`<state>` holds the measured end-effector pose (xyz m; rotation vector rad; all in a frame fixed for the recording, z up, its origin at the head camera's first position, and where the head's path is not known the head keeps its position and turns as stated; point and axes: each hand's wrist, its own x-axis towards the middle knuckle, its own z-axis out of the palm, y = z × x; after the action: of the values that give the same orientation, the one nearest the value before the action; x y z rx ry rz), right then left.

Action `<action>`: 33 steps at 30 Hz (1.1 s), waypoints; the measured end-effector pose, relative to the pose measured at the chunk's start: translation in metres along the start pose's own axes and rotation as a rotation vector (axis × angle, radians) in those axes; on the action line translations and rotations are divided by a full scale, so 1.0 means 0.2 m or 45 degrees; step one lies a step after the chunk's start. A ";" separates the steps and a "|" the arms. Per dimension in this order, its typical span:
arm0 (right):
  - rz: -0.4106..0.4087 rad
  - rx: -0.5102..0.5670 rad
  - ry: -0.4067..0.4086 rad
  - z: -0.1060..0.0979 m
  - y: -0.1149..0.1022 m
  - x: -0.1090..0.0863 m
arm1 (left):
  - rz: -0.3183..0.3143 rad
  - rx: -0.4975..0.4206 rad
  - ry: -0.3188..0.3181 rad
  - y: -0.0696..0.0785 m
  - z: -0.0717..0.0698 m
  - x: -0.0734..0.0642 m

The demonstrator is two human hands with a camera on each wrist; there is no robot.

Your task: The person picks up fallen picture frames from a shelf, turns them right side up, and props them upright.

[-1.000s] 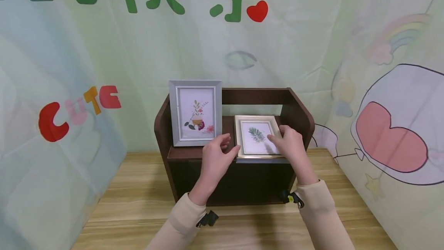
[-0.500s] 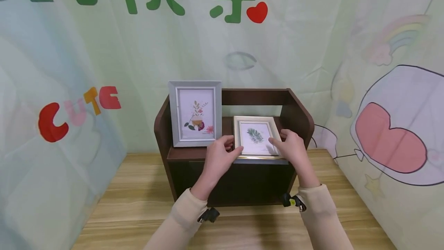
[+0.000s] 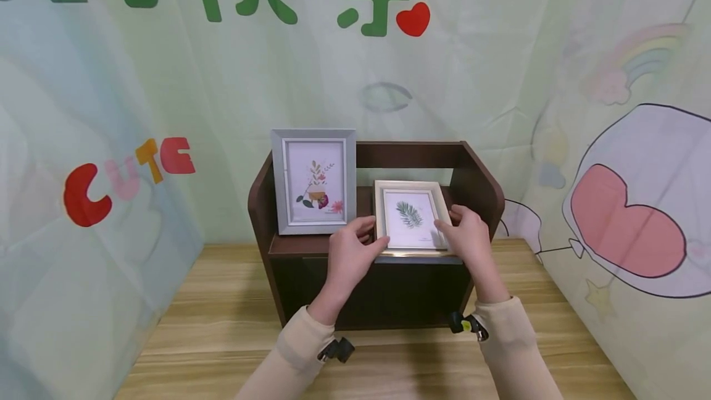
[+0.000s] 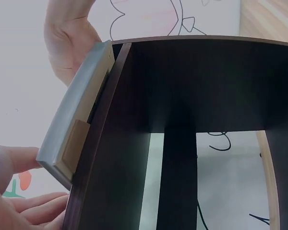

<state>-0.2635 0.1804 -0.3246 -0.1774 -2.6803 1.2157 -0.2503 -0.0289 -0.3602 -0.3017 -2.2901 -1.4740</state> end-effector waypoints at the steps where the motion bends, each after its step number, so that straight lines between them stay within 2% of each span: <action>1: -0.008 0.002 0.015 0.00 0.00 0.00 | -0.001 -0.014 0.006 0.00 0.00 0.00; 10: -0.012 0.061 0.092 0.02 -0.01 0.01 | -0.037 -0.148 0.078 0.01 0.02 0.00; 18: -0.051 0.175 0.243 0.04 -0.01 0.01 | -0.069 -0.220 0.130 0.00 0.04 0.01; 22: -0.081 0.190 0.309 0.04 -0.01 0.02 | -0.051 -0.269 0.153 0.00 0.04 0.01; 33: -0.068 0.237 0.267 0.02 -0.01 0.04 | -0.022 -0.388 0.169 0.00 0.04 0.04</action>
<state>-0.2716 0.1772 -0.3239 -0.1928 -2.3649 1.3407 -0.2588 -0.0219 -0.3595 -0.2607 -1.9683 -1.7961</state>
